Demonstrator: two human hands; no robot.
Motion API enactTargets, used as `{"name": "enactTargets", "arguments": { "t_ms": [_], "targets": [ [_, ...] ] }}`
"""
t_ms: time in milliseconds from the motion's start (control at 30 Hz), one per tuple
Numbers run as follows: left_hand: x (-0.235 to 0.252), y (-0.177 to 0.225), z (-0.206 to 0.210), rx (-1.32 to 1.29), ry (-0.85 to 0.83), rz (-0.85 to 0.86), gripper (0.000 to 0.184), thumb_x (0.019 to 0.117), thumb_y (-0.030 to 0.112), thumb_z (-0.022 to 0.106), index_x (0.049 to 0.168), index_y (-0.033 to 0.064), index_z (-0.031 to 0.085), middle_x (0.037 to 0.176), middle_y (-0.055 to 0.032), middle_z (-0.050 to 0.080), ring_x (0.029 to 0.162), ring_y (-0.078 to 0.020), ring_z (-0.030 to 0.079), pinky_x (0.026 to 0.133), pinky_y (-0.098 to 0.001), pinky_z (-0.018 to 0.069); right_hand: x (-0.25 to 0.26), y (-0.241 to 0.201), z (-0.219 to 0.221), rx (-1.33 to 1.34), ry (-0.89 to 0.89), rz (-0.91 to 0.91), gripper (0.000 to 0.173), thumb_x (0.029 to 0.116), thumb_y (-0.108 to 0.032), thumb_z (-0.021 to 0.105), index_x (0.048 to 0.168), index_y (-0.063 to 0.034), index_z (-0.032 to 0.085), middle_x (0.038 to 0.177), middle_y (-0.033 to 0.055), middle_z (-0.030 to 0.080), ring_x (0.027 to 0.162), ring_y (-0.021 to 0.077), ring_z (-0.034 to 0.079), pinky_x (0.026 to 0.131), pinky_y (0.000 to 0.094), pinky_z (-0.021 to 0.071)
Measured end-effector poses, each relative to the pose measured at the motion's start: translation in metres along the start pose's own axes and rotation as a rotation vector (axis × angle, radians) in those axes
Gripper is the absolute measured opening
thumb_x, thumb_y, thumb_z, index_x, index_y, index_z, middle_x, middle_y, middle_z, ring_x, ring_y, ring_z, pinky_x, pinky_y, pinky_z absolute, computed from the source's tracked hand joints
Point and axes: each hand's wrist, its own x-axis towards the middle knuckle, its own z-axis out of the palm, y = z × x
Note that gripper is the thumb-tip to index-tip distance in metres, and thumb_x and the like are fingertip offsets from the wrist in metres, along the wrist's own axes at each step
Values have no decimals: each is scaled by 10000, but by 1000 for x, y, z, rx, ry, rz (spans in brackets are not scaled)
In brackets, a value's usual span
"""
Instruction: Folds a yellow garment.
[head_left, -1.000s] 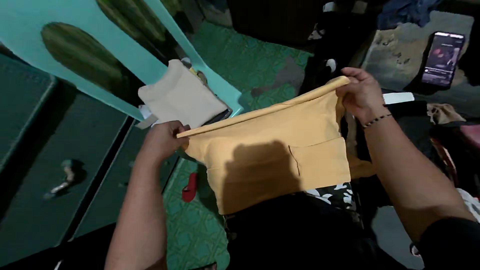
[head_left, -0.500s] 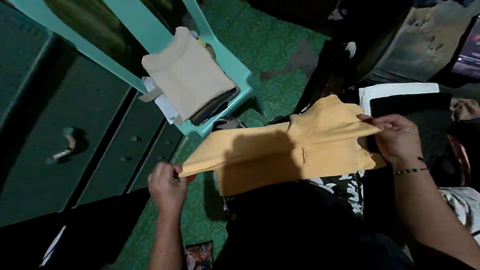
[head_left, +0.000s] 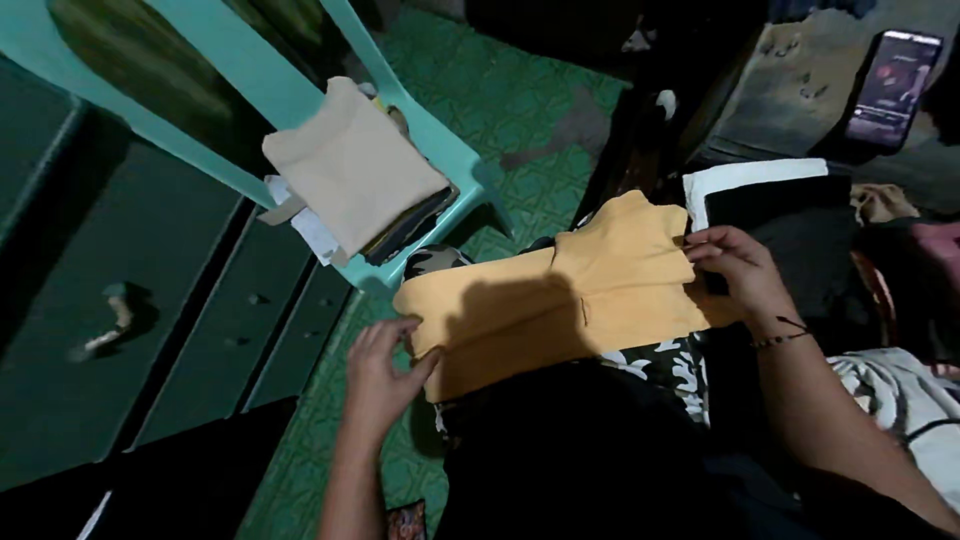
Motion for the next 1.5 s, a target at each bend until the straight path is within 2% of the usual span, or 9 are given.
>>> {"name": "enactTargets", "arguments": {
  "t_ms": [100,167,333,533,767,967,1167,1333,1500],
  "targets": [
    [46,56,37,-281,-93,-4,487,946,162,712,1385,26,554,1076,-154,698,940,-256,674,848,-473,563,5,-19,16,-62,61,69,385,984,-251,690,1324,-113,573,874,56,661,700,132,603,668,355,537],
    [76,91,68,-335,-232,-35,605,998,314,658,1522,117,429,1077,-135,714,918,-254,706,833,-498,591,13,-29,26,-82,71,98,497,929,-230,772,1359,-95,563,863,80,638,703,175,597,667,393,545],
    [123,132,116,-609,-294,-148,787,983,346,680,1597,97,258,1007,-172,672,856,-252,655,814,-465,559,6,-37,24,-6,74,-13,415,940,-73,714,1336,-111,599,859,38,628,696,131,586,631,311,532],
    [97,145,101,-985,-267,-296,857,920,63,709,1614,153,214,1257,-156,653,961,-186,694,797,-356,594,-39,-22,8,134,49,-92,350,889,-38,709,1231,-107,682,931,-8,672,798,84,639,721,259,572],
    [74,119,117,-827,-360,-231,925,849,71,797,1598,124,258,1281,-180,642,1101,-258,679,900,-454,601,-44,-7,13,150,-19,97,412,884,-153,759,1282,-119,655,857,2,658,738,116,633,683,300,575],
    [81,127,119,-752,-386,-80,783,895,98,750,1563,106,341,940,-106,678,803,-175,673,745,-373,594,-32,-19,26,78,45,65,362,902,-46,748,1250,-130,696,856,34,631,673,123,579,602,291,527],
    [77,126,113,-806,-428,-94,192,945,24,669,1133,38,708,1002,-50,711,824,-82,659,742,-270,570,-40,-12,20,129,22,46,258,902,40,673,1087,-112,769,1043,-3,698,756,86,611,657,262,544],
    [81,123,112,-730,-536,-79,431,951,7,650,1378,61,617,1211,-106,686,990,-129,669,885,-330,565,-43,-6,18,123,-7,122,351,877,43,687,1185,-105,764,1267,46,685,977,127,678,769,305,593],
    [79,123,112,-687,-384,92,525,954,32,623,1470,93,546,1378,-86,618,810,-54,633,735,-252,552,-46,-17,15,163,45,-52,466,875,19,676,1319,-120,700,1398,21,627,958,61,672,771,225,580]
  ]
}}
